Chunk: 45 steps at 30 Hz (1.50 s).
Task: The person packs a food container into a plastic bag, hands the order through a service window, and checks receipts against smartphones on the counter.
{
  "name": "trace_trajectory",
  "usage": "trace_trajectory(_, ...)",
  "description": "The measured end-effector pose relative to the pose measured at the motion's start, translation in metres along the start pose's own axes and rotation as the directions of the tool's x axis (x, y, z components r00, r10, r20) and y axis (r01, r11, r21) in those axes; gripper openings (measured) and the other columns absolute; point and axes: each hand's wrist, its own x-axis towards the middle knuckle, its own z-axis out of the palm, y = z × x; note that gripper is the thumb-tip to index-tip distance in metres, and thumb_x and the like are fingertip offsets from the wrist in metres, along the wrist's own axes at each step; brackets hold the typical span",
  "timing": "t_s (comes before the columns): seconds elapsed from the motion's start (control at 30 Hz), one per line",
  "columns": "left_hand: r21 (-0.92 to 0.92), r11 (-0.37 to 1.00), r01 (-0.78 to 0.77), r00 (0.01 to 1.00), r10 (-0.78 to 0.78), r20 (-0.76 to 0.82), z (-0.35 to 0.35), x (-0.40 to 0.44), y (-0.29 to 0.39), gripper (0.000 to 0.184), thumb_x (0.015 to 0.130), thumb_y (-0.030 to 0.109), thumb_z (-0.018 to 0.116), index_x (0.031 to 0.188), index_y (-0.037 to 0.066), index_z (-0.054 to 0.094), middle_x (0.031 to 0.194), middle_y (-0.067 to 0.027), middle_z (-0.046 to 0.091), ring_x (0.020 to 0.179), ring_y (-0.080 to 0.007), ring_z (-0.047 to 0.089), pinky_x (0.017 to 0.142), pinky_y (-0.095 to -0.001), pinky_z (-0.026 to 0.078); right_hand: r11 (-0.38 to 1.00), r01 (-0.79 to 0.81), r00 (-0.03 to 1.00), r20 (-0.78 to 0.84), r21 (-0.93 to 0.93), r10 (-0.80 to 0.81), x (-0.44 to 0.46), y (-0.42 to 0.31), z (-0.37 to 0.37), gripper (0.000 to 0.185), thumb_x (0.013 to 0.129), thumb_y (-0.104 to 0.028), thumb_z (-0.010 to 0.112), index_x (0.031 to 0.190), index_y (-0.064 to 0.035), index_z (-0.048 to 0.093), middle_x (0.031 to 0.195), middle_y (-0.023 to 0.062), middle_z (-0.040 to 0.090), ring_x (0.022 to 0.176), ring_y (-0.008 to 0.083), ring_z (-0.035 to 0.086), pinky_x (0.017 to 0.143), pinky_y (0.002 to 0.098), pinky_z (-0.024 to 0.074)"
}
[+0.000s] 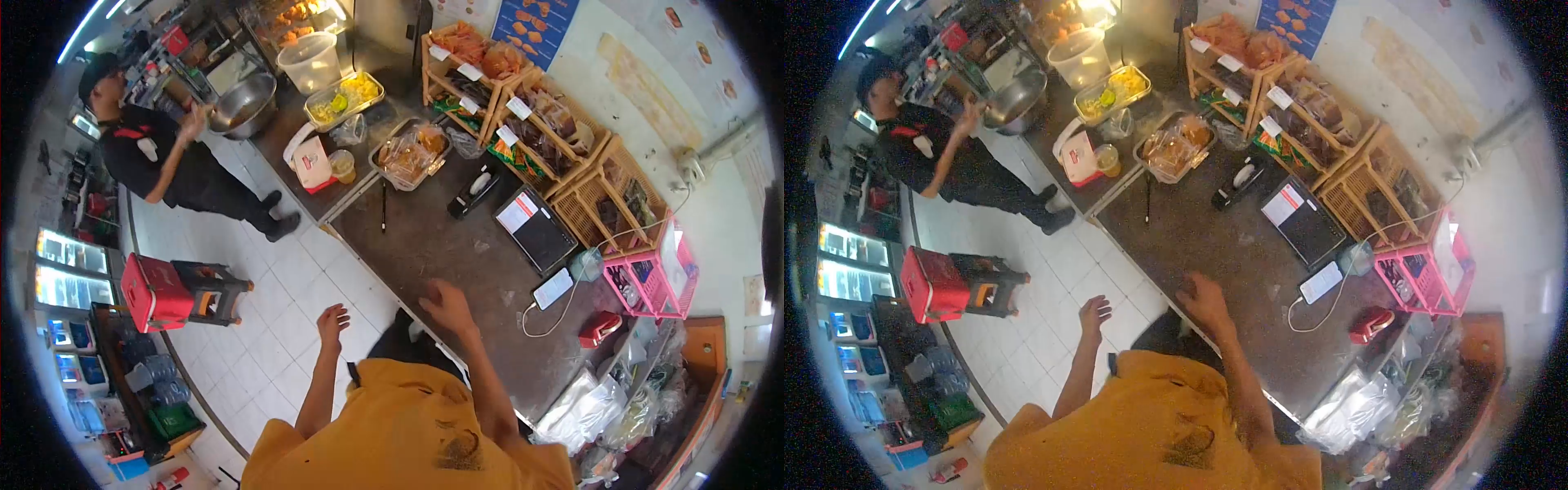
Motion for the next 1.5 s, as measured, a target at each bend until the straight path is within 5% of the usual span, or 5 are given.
trace_trajectory(0.57, 0.121, 0.99, 0.068, 0.979, -0.043, -0.202, -0.091, 0.165, 0.117, 0.047, 0.092, 0.04, 0.055, 0.125, 0.007, 0.062, 0.121, -0.0124, 0.061, 0.101, -0.0273, 0.059, 0.09, -0.0442, 0.048, 0.917, 0.108, 0.99, -0.047, -0.384, -0.136, 0.445, -0.098, 0.194, 0.061, 0.062, -0.025, 0.084, 0.117, -0.0093, 0.064, 0.12, 0.0215, 0.055, 0.116, 0.0454, 0.054, 0.088, 0.0567, 0.0514)
trace_trajectory(1.07, 0.142, 0.928, -0.344, 0.592, 0.097, 0.8, 0.26, 0.036, 0.161, 0.019, 0.1, 0.02, 0.059, 0.111, 0.006, 0.067, 0.096, -0.0062, 0.069, 0.082, -0.0146, 0.064, 0.068, -0.0291, 0.051, 0.4, -0.91, 0.276, -0.562, 0.107, 0.78, -0.095, 0.102, -0.051, 0.086, 0.072, -0.026, 0.081, 0.144, -0.0163, 0.035, 0.139, 0.0259, 0.041, 0.118, 0.0505, 0.052, 0.089, 0.0582, 0.0534)
trace_trajectory(1.27, 0.302, 0.896, -0.326, 0.641, -0.026, 0.767, 0.275, -0.089, 0.049, 0.016, 0.098, 0.016, 0.063, 0.109, 0.005, 0.068, 0.091, -0.0058, 0.069, 0.078, -0.0142, 0.066, 0.067, -0.027, 0.055, 0.763, -0.641, 0.586, -0.694, -0.081, 0.418, -0.185, 0.171, -0.188, 0.067, 0.074, -0.031, 0.081, 0.131, -0.0111, 0.053, 0.125, 0.0254, 0.054, 0.112, 0.044, 0.057, 0.087, 0.0547, 0.0513)
trace_trajectory(1.4, 0.326, 0.909, -0.261, 0.761, -0.014, 0.649, 0.239, -0.128, 0.017, 0.016, 0.097, 0.016, 0.063, 0.108, 0.004, 0.067, 0.092, -0.0071, 0.069, 0.08, -0.0167, 0.067, 0.068, -0.0317, 0.055, 0.89, -0.445, 0.027, -0.995, -0.1, -0.099, -0.188, 0.16, -0.425, 0.017, 0.083, -0.011, 0.069, 0.096, -0.0011, 0.071, 0.084, 0.0159, 0.07, 0.074, 0.0302, 0.069, 0.067, 0.0382, 0.0549)
trace_trajectory(1.5, 0.292, 0.926, -0.239, 0.843, 0.048, 0.536, 0.235, -0.163, 0.016, 0.013, 0.097, 0.014, 0.061, 0.105, 0.005, 0.067, 0.091, -0.0072, 0.069, 0.079, -0.0166, 0.067, 0.068, -0.0312, 0.056, 0.967, -0.2, 0.338, -0.938, -0.155, -0.08, -0.149, 0.19, -0.523, 0.018, 0.077, -0.012, 0.064, 0.089, -0.0058, 0.075, 0.089, 0.0182, 0.073, 0.08, 0.0366, 0.071, 0.077, 0.043, 0.0569)
